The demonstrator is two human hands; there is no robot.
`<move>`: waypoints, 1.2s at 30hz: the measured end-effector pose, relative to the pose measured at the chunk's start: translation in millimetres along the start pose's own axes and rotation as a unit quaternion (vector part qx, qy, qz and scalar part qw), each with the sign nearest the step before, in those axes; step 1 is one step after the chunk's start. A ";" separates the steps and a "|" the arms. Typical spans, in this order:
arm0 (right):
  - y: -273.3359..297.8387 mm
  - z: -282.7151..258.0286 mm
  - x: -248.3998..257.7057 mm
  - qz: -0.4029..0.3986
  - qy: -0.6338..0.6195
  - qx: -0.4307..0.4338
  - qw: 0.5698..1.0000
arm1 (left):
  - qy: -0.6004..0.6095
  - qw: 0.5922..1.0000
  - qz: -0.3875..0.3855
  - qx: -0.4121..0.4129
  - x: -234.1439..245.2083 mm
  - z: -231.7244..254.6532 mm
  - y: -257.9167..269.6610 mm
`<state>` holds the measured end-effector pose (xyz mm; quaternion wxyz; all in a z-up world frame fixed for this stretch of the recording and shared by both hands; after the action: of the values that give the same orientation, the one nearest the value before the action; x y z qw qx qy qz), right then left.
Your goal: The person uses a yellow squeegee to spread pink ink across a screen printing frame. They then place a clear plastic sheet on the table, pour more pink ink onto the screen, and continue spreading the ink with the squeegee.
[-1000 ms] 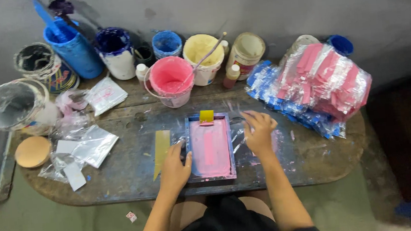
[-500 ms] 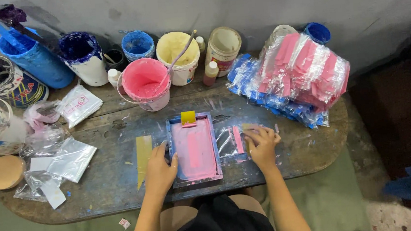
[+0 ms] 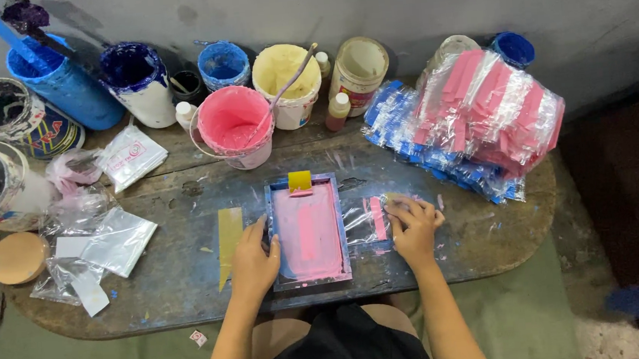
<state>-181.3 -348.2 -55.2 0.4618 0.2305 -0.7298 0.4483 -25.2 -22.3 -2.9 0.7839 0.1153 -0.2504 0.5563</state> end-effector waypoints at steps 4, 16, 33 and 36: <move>0.2 -1.5 1.1 0.006 0.000 -0.003 1.000 | -0.019 1.000 -0.004 0.002 6.1 8.5 0.2; -2.2 -6.6 9.0 0.009 -0.007 -0.008 1.000 | -0.005 1.000 -0.004 0.012 8.5 14.3 0.9; 0.0 -5.0 5.0 -0.003 -0.005 -0.013 1.000 | -0.004 1.000 -0.012 0.024 10.4 19.4 -0.3; -0.9 -5.6 5.4 -0.004 -0.005 -0.012 1.000 | 0.009 0.999 -0.008 0.029 10.4 19.8 -0.2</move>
<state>-180.5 -343.4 -49.0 0.4627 0.2301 -0.7363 0.4369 -27.6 -23.0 19.3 0.7866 0.1355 -0.2262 0.5583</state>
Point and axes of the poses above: each hand's wrist, its own y-axis away from the middle knuckle, its own x-axis out of the back of the hand, z = x × y, the point moved 1 cm from there along -y, towards the middle knuckle, and after that the axes turned 12 degrees about y, right-handed, at the moved point
